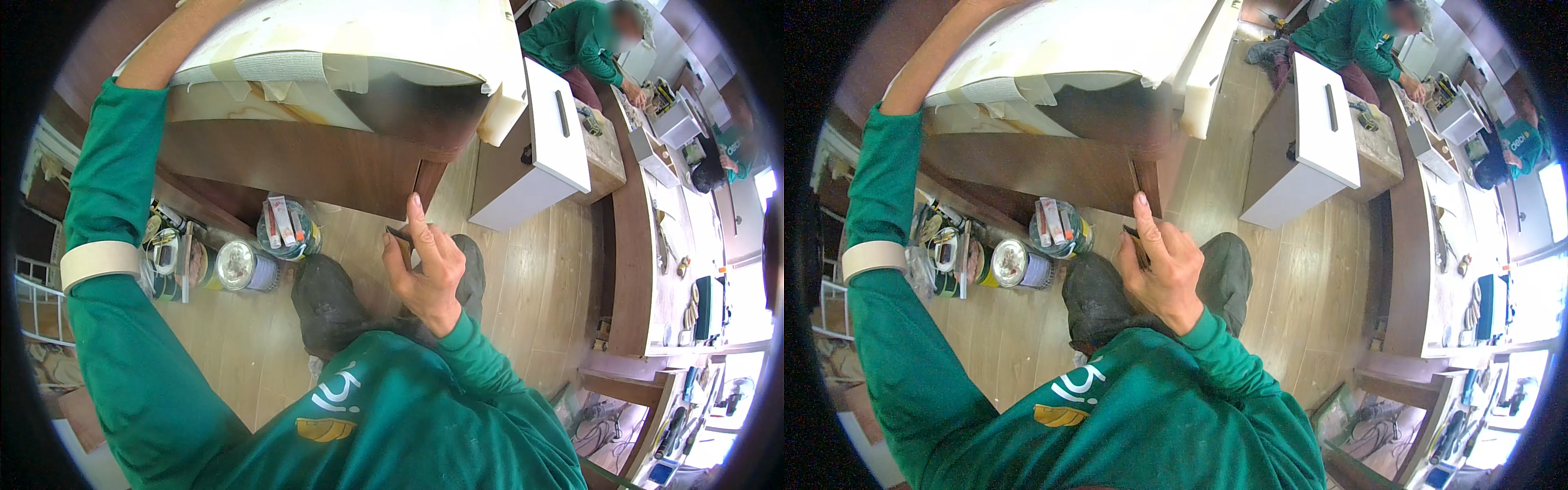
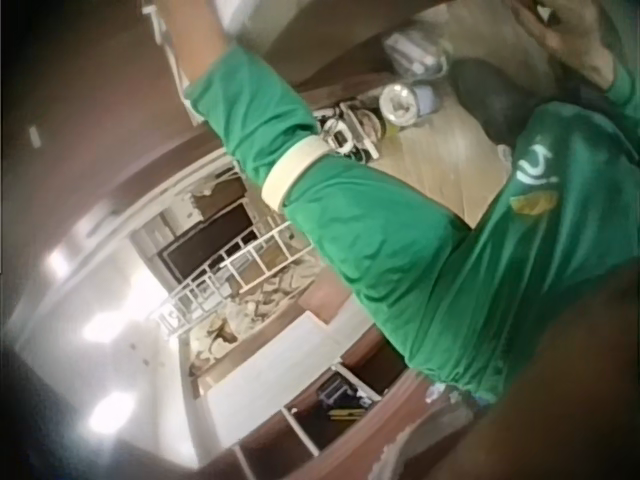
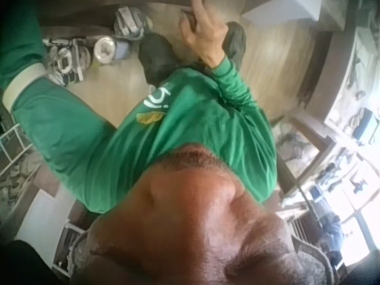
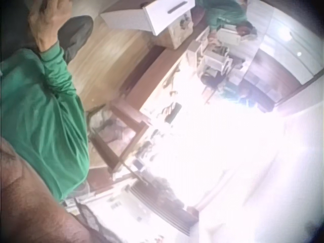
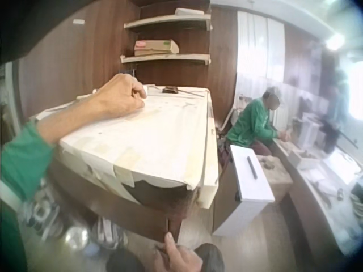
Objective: The person sands the edge of a wooden cabinet door with a sanding block, then applies wood stain with a brush. The person works on the same edge repeatedly while other workers assemble nearby.
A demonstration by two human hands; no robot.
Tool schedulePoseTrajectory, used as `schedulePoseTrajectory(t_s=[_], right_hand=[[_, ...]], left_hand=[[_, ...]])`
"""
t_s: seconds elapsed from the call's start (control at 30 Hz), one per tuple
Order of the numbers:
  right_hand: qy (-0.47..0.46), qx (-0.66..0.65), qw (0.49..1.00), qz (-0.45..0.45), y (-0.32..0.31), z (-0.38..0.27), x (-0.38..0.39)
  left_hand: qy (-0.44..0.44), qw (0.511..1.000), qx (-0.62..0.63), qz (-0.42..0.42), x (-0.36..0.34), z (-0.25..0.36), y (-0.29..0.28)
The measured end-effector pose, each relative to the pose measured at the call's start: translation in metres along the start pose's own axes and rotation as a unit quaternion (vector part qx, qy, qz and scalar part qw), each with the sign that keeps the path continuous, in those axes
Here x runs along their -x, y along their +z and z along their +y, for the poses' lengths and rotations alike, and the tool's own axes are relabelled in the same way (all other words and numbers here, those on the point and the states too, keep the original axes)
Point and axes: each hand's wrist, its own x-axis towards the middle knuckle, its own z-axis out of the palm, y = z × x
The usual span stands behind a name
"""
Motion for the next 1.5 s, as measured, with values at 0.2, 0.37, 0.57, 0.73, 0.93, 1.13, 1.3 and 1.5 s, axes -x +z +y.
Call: schedulePoseTrajectory(t_s=[0.2, 0.37, 0.57, 0.73, 0.93, 1.13, 1.3, 1.5], right_hand=[[0.036, 0.037, 0.997, -0.058, 0.002, 0.025, 0.041], [0.134, -0.038, 0.986, -0.086, -0.009, 0.028, 0.054], [0.129, -0.115, 0.985, -0.002, -0.024, 0.012, 0.010], [0.090, -0.080, 0.989, 0.083, -0.008, 0.001, -0.007], [0.071, -0.039, 0.990, 0.116, 0.006, 0.004, -0.009], [0.065, -0.059, 0.991, 0.103, 0.005, -0.008, -0.023], [0.080, -0.040, 0.991, 0.102, 0.005, -0.004, -0.014], [0.060, -0.042, 0.990, 0.120, 0.006, -0.006, -0.020]], left_hand=[[-0.011, 1.000, 0.009, 0.002, 0.003, 0.007, -0.003], [-0.034, 0.999, 0.008, -0.013, 0.004, 0.015, -0.003], [-0.006, 1.000, 0.007, -0.019, 0.001, 0.007, 0.000], [-0.027, 0.998, 0.026, -0.041, 0.000, 0.010, 0.003], [-0.029, 0.998, 0.034, -0.035, 0.001, 0.014, 0.004], [-0.059, 0.997, -0.005, -0.051, 0.004, 0.016, -0.013], [-0.049, 0.998, 0.003, -0.047, 0.005, 0.022, -0.010], [-0.040, 0.998, -0.006, -0.040, 0.007, 0.025, -0.014]])
